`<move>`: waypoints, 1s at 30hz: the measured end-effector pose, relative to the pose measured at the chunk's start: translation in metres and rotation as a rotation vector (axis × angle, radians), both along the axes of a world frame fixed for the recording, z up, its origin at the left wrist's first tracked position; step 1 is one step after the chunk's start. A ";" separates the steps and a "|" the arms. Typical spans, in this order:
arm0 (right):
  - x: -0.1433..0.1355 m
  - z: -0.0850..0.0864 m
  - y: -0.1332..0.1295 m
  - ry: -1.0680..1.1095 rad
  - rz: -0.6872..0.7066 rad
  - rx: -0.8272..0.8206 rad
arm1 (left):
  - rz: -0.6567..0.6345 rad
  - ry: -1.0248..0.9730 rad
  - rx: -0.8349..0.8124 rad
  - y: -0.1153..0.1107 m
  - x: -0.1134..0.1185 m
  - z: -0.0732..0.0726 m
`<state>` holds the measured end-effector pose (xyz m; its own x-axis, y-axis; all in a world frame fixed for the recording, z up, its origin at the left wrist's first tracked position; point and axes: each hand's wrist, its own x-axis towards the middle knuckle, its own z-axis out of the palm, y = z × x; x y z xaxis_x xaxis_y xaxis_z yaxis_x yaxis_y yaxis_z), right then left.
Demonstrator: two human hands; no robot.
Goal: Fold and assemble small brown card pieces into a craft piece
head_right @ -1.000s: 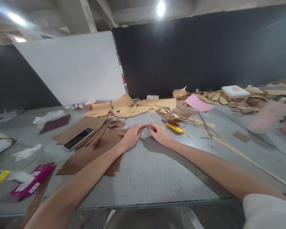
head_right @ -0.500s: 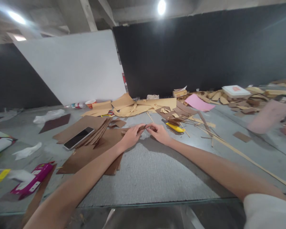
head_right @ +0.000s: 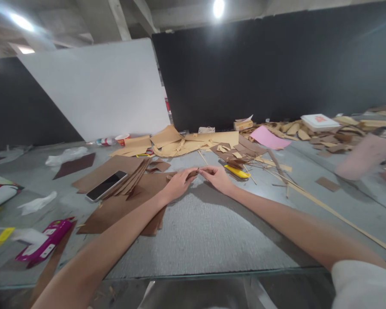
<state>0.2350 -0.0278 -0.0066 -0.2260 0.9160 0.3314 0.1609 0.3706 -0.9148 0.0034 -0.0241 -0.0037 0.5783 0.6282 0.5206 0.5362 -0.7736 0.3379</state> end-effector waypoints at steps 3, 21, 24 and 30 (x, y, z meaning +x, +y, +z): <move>0.001 -0.001 0.000 -0.033 0.090 -0.037 | -0.036 -0.004 0.025 0.000 0.000 0.000; -0.003 -0.001 0.005 -0.121 -0.081 -0.023 | -0.032 0.031 -0.076 -0.004 0.003 0.006; -0.003 -0.003 0.007 -0.120 -0.094 -0.039 | -0.039 0.033 -0.072 -0.004 0.003 0.006; -0.002 0.001 0.003 -0.116 -0.023 -0.023 | -0.037 0.025 -0.076 -0.004 0.003 0.007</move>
<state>0.2328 -0.0249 -0.0056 -0.2401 0.9285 0.2832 0.2741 0.3447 -0.8978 0.0060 -0.0279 0.0037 0.6139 0.6431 0.4577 0.5167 -0.7658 0.3830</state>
